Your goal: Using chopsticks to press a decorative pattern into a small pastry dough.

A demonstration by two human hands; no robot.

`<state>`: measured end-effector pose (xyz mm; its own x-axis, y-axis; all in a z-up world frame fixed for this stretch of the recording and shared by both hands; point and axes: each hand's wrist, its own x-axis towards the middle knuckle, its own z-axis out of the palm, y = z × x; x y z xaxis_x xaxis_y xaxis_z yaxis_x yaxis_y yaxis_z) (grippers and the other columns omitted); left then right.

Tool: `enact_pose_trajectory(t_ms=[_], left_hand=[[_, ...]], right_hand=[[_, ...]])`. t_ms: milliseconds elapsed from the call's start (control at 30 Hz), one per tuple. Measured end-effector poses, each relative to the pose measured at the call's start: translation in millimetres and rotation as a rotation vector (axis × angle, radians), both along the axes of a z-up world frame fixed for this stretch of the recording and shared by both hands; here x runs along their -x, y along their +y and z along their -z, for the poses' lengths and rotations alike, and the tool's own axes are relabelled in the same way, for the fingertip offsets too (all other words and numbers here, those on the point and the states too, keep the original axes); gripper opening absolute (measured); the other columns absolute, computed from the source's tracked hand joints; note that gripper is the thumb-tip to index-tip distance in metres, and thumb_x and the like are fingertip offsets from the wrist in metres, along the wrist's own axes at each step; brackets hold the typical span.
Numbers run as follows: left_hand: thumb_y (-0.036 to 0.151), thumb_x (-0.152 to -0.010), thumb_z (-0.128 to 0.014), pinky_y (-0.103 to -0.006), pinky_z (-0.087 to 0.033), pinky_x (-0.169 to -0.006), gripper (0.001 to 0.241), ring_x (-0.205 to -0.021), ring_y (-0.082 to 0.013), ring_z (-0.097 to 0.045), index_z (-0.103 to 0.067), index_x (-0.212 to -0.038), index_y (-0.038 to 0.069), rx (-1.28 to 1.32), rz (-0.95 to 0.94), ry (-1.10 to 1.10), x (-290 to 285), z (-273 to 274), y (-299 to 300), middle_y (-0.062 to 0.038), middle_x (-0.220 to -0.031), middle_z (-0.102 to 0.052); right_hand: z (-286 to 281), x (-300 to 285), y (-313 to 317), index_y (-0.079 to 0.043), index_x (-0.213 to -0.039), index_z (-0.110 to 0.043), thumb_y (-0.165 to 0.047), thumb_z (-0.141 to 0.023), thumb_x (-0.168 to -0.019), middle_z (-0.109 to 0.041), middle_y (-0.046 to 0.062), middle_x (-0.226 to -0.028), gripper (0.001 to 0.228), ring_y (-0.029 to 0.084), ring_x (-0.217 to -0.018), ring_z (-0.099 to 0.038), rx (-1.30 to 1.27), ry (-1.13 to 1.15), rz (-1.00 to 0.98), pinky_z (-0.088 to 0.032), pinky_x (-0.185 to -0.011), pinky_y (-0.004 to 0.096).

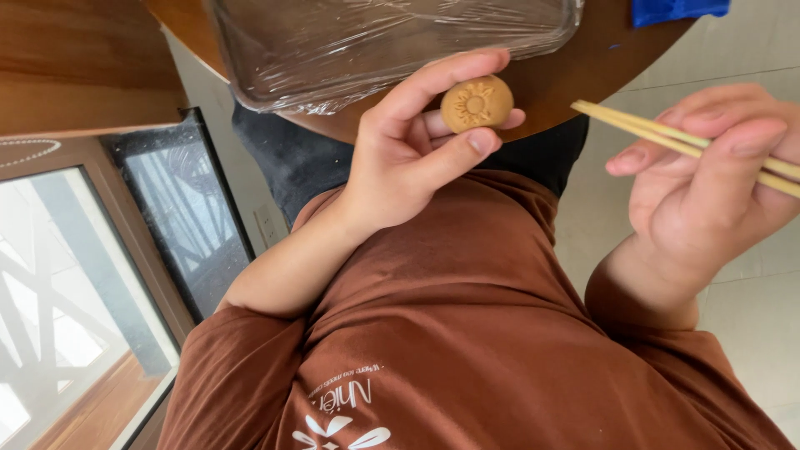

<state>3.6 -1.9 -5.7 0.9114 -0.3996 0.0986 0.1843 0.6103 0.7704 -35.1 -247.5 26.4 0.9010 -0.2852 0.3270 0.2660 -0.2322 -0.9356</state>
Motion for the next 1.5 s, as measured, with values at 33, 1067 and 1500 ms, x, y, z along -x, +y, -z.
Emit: enact_pose_trajectory(t_ms=[33, 1067, 1500], left_hand=[[-0.003, -0.109, -0.068, -0.0341, -0.063, -0.119, 0.044, -0.128, -0.0343, -0.075, -0.052, -0.149, 0.003, -0.062, -0.037, -0.003, -1.4, -1.5, -0.6, -0.013, -0.149, -0.059], [0.005, -0.103, -0.083, -0.0249, -0.069, -0.111, 0.051, -0.147, -0.0198, -0.056, -0.056, -0.146, 0.013, -0.440, -0.175, -0.324, -2.3, 0.9, 3.1, -0.010, -0.150, -0.057], [0.002, -0.106, -0.084, -0.0239, -0.074, -0.106, 0.054, -0.141, -0.0187, -0.068, -0.055, -0.149, 0.016, -0.468, -0.191, -0.300, 1.1, -0.7, 7.3, -0.008, -0.159, -0.053]], right_hand=[[4.0, -5.1, -10.7, -0.002, -0.116, -0.052, -0.026, -0.047, -0.123, -0.051, 0.017, -0.107, 0.025, 0.031, -0.083, -0.057, 0.006, -0.068, -0.004, -0.059, -0.058, 0.040], [12.7, 7.7, -17.3, 0.003, -0.119, -0.050, -0.038, -0.046, -0.123, -0.049, 0.024, -0.113, 0.042, 0.031, -0.084, -0.059, 0.022, 0.020, -0.099, -0.068, -0.081, 0.044], [9.5, 7.6, 47.0, 0.004, -0.095, -0.054, -0.041, -0.053, -0.115, -0.054, 0.024, -0.086, 0.049, 0.032, -0.063, -0.062, 0.107, -0.120, -0.093, -0.057, -0.050, 0.041]])
